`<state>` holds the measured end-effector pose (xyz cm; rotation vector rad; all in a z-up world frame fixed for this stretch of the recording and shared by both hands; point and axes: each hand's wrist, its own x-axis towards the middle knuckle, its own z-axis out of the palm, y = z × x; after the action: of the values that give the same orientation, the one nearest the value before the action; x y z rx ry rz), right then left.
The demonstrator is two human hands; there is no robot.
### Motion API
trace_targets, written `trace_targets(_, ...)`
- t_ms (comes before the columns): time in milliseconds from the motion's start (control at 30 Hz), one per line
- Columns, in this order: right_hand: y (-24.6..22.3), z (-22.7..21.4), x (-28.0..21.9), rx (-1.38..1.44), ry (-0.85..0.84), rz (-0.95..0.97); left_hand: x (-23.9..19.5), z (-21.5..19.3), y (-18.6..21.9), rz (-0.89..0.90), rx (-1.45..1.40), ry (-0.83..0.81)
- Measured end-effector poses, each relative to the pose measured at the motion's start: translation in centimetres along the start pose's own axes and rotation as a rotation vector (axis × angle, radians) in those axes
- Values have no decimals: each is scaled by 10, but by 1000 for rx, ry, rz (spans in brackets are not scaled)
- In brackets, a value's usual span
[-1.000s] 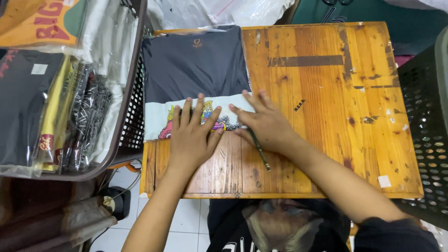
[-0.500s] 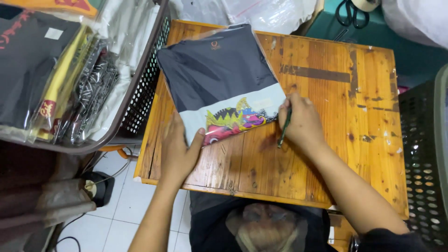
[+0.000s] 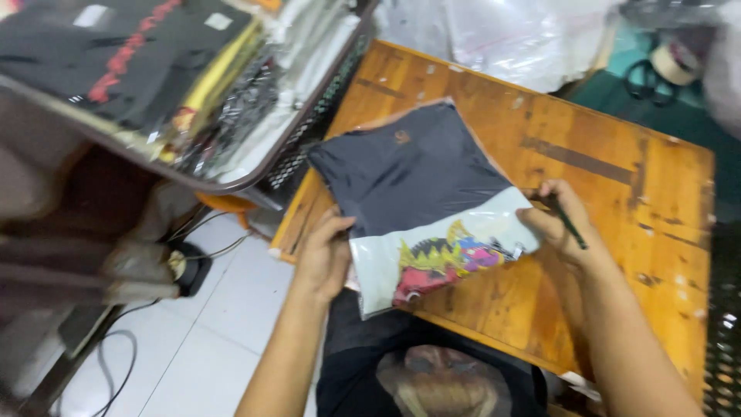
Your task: The person writes on a small label and places it on a packaged t-shirt, then moves the shirt to a basket. They then take a packaged striped shirt, remove it from the plastic, and fold it on the table.
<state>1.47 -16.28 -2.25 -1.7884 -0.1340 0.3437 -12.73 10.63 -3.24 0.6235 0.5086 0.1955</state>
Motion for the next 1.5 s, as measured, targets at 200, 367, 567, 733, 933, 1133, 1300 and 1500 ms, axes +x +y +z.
trace_targets(200, -33, 18, -2, -69, -71, -15, -9, 13, 13, -50, -76, 238)
trace_targets(367, -51, 30, 8, -65, -126, -113, -20, 8, 31, 105, 57, 166)
trace_targets(567, -80, 69, 59, -24, -258, -310, -15, -8, 74, 291, 93, 115)
trace_targets(733, -119, 140, 130, -67, -385, -528, 7, -19, 143, 581, 113, 120)
trace_targets(933, -184, 262, 205, -140, -522, -913, 45, -41, 251, 765, 112, 334)
trace_targets(1133, -159, 361, 273, -397, -246, -1033, 93, -103, 287, 840, 565, 750)
trace_targets(1300, -155, 356, 220, -245, -42, -1122, 96, -109, 263, 867, 1344, 799)
trace_targets(1500, -130, 355, 200, -402, -112, -1046, 99, -115, 250, 857, 1367, 749)
